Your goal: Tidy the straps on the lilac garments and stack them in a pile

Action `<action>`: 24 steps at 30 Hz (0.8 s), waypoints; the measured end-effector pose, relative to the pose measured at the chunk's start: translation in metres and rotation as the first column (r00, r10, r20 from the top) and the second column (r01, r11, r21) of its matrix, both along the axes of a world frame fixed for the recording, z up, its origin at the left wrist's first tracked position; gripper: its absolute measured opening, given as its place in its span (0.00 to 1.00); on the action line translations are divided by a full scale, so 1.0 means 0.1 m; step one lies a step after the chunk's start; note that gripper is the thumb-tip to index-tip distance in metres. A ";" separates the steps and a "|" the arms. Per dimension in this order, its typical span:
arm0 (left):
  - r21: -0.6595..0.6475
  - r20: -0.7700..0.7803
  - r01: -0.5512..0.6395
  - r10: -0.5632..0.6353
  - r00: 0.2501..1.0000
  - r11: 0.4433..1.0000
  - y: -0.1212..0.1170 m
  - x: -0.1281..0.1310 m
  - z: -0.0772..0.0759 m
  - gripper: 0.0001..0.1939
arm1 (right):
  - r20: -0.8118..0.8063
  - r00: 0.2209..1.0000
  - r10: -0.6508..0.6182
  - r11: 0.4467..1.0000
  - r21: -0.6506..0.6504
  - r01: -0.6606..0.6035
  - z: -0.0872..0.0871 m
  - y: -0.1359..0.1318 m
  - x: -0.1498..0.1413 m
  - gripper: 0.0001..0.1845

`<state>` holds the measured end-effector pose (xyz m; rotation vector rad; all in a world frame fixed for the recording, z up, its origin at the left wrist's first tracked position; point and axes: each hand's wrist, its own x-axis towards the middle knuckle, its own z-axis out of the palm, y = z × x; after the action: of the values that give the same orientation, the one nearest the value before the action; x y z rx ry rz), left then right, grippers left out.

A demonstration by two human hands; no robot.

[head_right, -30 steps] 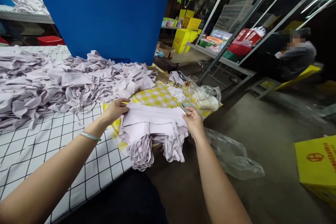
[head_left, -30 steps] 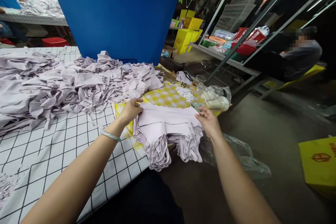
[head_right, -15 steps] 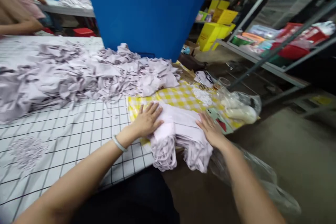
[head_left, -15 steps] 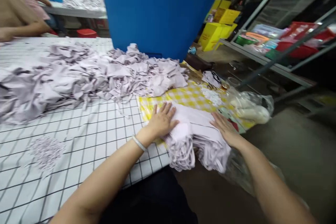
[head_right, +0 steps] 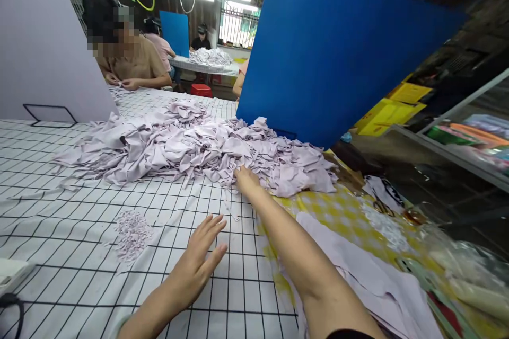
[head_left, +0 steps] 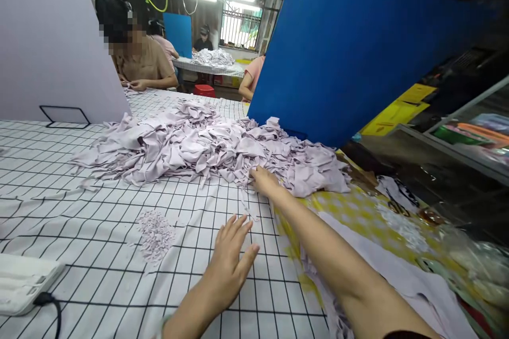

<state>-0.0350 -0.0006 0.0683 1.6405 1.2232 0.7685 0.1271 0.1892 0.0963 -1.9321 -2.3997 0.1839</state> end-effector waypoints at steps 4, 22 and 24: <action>-0.151 0.260 -0.142 0.179 0.949 0.978 0.05 -0.34 0.02 0.20 | 0.014 0.998 -0.054 0.997 0.064 0.053 0.34 -0.04 0.12 0.09; -0.498 0.590 -0.174 0.479 0.650 0.850 -0.16 -0.45 -0.02 0.17 | -0.724 0.682 -0.107 0.859 -0.412 -0.303 -0.06 -2.39 -0.17 0.22; -0.350 0.670 -0.127 0.343 0.659 0.928 -0.31 -0.36 0.28 0.21 | -0.700 0.714 -0.009 0.945 -0.239 -0.222 -0.12 -2.24 -0.20 0.26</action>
<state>-0.0705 -0.0320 0.0958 0.7906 0.8987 1.2084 0.1072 -0.0353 0.0847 -1.4082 -2.0146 1.1369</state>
